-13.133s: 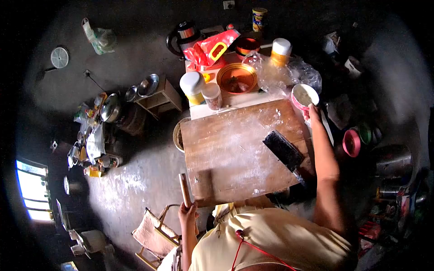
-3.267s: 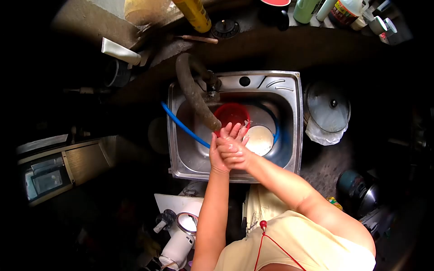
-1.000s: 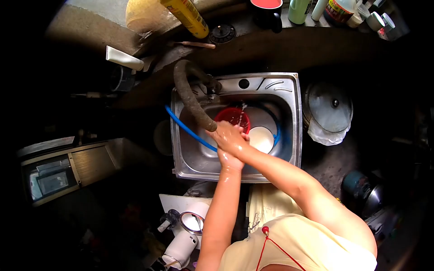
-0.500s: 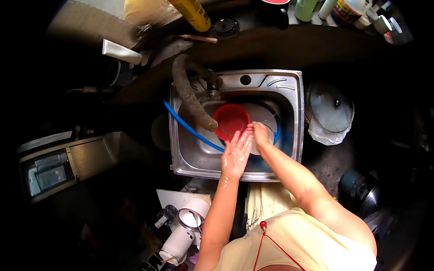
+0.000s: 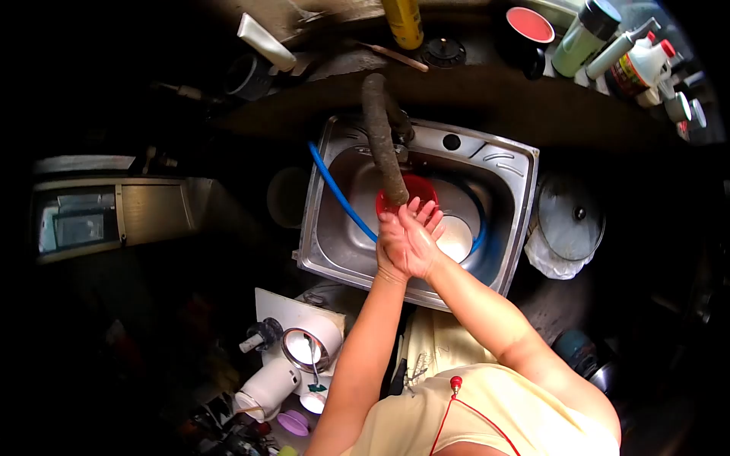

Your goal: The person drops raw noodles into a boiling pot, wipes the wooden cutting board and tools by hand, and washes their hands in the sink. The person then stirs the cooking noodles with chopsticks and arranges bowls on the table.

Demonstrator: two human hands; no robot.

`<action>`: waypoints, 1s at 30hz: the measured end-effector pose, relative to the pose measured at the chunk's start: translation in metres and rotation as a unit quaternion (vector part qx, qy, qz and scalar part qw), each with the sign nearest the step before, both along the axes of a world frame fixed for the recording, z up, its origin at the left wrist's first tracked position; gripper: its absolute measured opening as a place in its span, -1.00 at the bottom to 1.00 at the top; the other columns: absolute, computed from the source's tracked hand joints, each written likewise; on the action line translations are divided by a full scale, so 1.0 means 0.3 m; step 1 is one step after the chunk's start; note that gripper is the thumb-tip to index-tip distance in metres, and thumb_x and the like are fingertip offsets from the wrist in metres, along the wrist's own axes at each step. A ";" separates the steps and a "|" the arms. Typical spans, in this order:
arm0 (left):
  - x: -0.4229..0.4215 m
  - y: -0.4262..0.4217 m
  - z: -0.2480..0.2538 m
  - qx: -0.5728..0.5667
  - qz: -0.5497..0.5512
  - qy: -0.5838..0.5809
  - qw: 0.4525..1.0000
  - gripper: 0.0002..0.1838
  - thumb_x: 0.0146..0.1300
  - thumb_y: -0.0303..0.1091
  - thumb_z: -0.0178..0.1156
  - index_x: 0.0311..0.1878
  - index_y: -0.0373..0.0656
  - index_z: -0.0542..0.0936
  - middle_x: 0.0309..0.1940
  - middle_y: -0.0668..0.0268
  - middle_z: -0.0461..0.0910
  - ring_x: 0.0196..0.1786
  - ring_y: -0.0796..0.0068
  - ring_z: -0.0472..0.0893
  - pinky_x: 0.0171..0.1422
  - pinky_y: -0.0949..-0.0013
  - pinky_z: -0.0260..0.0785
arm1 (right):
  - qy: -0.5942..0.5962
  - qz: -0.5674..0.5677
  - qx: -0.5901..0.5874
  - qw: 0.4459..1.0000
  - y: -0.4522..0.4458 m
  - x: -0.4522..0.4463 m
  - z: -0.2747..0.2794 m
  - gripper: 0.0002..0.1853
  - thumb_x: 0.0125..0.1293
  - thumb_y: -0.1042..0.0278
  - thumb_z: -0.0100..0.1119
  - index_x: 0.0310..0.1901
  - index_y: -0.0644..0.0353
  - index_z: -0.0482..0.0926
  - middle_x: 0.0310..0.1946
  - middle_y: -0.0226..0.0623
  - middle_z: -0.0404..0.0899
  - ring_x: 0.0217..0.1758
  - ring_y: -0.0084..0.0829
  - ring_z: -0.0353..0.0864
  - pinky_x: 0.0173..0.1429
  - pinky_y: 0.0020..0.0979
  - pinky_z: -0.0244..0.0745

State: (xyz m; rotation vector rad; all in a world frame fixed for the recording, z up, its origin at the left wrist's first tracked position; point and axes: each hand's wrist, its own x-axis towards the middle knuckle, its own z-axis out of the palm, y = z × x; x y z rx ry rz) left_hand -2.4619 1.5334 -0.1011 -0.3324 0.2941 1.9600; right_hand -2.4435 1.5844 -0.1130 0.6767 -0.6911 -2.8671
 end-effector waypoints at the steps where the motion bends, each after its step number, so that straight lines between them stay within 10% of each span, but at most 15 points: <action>1: 0.009 0.024 0.001 0.009 0.010 -0.011 1.000 -0.43 0.27 0.09 -0.23 0.16 -0.17 0.29 0.13 0.05 0.32 0.16 0.16 0.33 0.21 0.16 0.19 | 0.015 -0.023 0.148 0.989 0.014 -0.025 -0.022 -0.60 0.32 -0.04 -0.18 -0.23 0.19 0.38 -0.55 -0.31 0.43 -0.59 -0.48 0.41 -0.52 -0.54 0.35; 4: 0.028 0.057 -0.049 -0.062 0.067 -0.054 0.994 -0.47 0.28 0.06 -0.19 0.11 -0.17 0.32 0.06 0.06 0.37 0.08 0.17 0.39 0.15 0.19 0.25 | -0.039 -0.134 0.490 0.860 0.014 -0.055 -0.017 -0.60 0.34 0.00 -0.22 -0.15 0.22 0.38 -0.42 -0.13 0.53 -0.40 -0.38 0.56 -0.28 -0.48 0.45; 7: 0.013 0.041 -0.145 -0.238 0.101 -0.094 0.961 -0.51 0.28 0.03 -0.16 0.06 -0.18 0.35 0.00 0.07 0.42 0.01 0.17 0.44 0.08 0.22 0.30 | -0.046 0.185 0.856 0.481 0.043 -0.024 -0.088 -0.59 0.34 0.11 -0.23 -0.02 0.32 0.35 -0.07 -0.11 0.48 0.03 -0.21 0.43 0.13 -0.35 0.27; 9: -0.021 0.008 -0.240 -0.393 0.139 -0.048 0.908 -0.53 0.28 0.01 -0.13 0.03 -0.18 0.37 -0.04 0.07 0.46 -0.04 0.18 0.48 0.04 0.24 0.33 | 0.019 0.145 0.757 0.637 -0.024 0.060 -0.144 -0.48 0.29 0.11 -0.14 0.17 0.32 0.22 0.13 0.00 0.31 0.27 -0.17 0.18 0.31 -0.37 0.01; 11: -0.038 -0.027 -0.360 -0.559 0.231 0.246 0.757 -0.70 0.28 -0.15 -0.06 -0.13 -0.19 0.42 -0.24 0.18 0.52 -0.23 0.27 0.53 -0.11 0.34 0.38 | 0.011 0.169 0.749 0.641 -0.058 0.150 0.059 -0.29 0.21 0.12 -0.01 0.29 0.31 -0.02 0.24 0.05 0.13 0.40 -0.21 -0.11 0.39 -0.39 -0.24; 12: -0.035 -0.038 -0.251 -0.651 0.155 0.389 0.633 -0.81 0.28 -0.34 -0.08 -0.13 -0.20 0.44 -0.24 0.21 0.50 -0.18 0.36 0.50 -0.04 0.39 0.35 | -0.011 0.160 0.684 0.711 -0.070 0.156 0.098 -0.33 0.13 0.19 0.11 0.21 0.30 0.11 0.06 0.02 0.33 0.21 -0.14 0.24 0.27 -0.32 0.11; 13: -0.011 -0.023 -0.191 -0.650 0.157 0.387 0.635 -0.81 0.28 -0.34 -0.08 -0.13 -0.20 0.44 -0.24 0.21 0.50 -0.18 0.36 0.50 -0.04 0.39 0.35 | -0.010 0.162 0.687 0.709 -0.059 0.153 0.109 -0.33 0.13 0.19 0.11 0.21 0.30 0.11 0.06 0.02 0.33 0.21 -0.14 0.24 0.27 -0.32 0.11; 16: 0.065 -0.013 -0.205 -0.411 0.236 0.178 0.862 -0.80 0.26 -0.51 -0.17 -0.11 -0.21 0.43 -0.13 0.18 0.49 -0.02 0.33 0.47 0.22 0.38 0.21 | -0.068 0.233 0.363 0.899 -0.028 0.099 0.138 -0.65 0.05 0.30 0.19 -0.19 0.19 0.29 -0.40 -0.26 0.39 -0.42 -0.30 0.46 -0.28 -0.31 0.46; 18: 0.122 0.030 -0.211 -0.360 0.264 0.181 0.876 -0.80 0.23 -0.53 -0.12 -0.12 -0.19 0.43 -0.16 0.24 0.48 -0.06 0.39 0.47 0.17 0.41 0.25 | -0.030 0.241 0.239 0.940 -0.021 0.082 0.010 -0.72 0.08 0.27 0.20 -0.24 0.22 0.40 -0.41 -0.21 0.48 -0.37 -0.28 0.49 -0.22 -0.31 0.48; 21: 0.221 0.003 -0.135 -0.266 0.236 0.133 0.925 -0.82 0.23 -0.49 -0.07 -0.09 -0.16 0.41 -0.15 0.35 0.44 -0.07 0.55 0.42 0.11 0.48 0.26 | -0.112 0.168 0.211 0.956 0.034 0.067 -0.041 -0.74 0.19 0.24 0.11 -0.62 0.06 0.40 -0.71 -0.40 0.38 -0.62 -0.49 0.41 -0.47 -0.49 0.40; 23: 0.296 -0.029 -0.072 -0.243 0.192 0.139 0.941 -0.81 0.28 -0.43 -0.06 -0.06 -0.16 0.39 -0.11 0.42 0.40 -0.04 0.65 0.38 0.10 0.52 0.23 | 0.112 0.108 0.109 0.982 0.066 0.087 -0.125 -0.48 0.35 0.03 -0.17 -0.77 -0.03 0.10 -0.86 -0.57 0.02 -0.81 -0.67 0.03 -0.71 -0.59 -0.01; 27: 0.375 -0.027 -0.083 -0.428 0.232 0.549 0.679 -0.75 0.31 -0.38 -0.11 0.00 -0.28 0.29 -0.13 0.27 0.38 -0.05 0.52 0.37 0.09 0.50 0.20 | 0.048 0.181 0.110 0.976 0.074 0.161 -0.122 -0.52 0.34 0.02 -0.17 -0.73 -0.04 0.14 -0.84 -0.60 0.06 -0.80 -0.68 0.06 -0.69 -0.59 0.06; 30: 0.452 -0.087 -0.056 -0.528 0.009 0.615 0.586 -0.48 0.18 -0.52 -0.10 0.23 -0.26 0.09 -0.01 -0.02 0.35 0.06 0.14 0.37 0.13 0.27 0.21 | -0.091 0.291 0.582 0.754 0.060 0.200 -0.071 -0.64 0.27 0.06 -0.02 -0.62 -0.01 0.28 -0.79 -0.57 0.18 -0.77 -0.65 0.16 -0.64 -0.59 0.13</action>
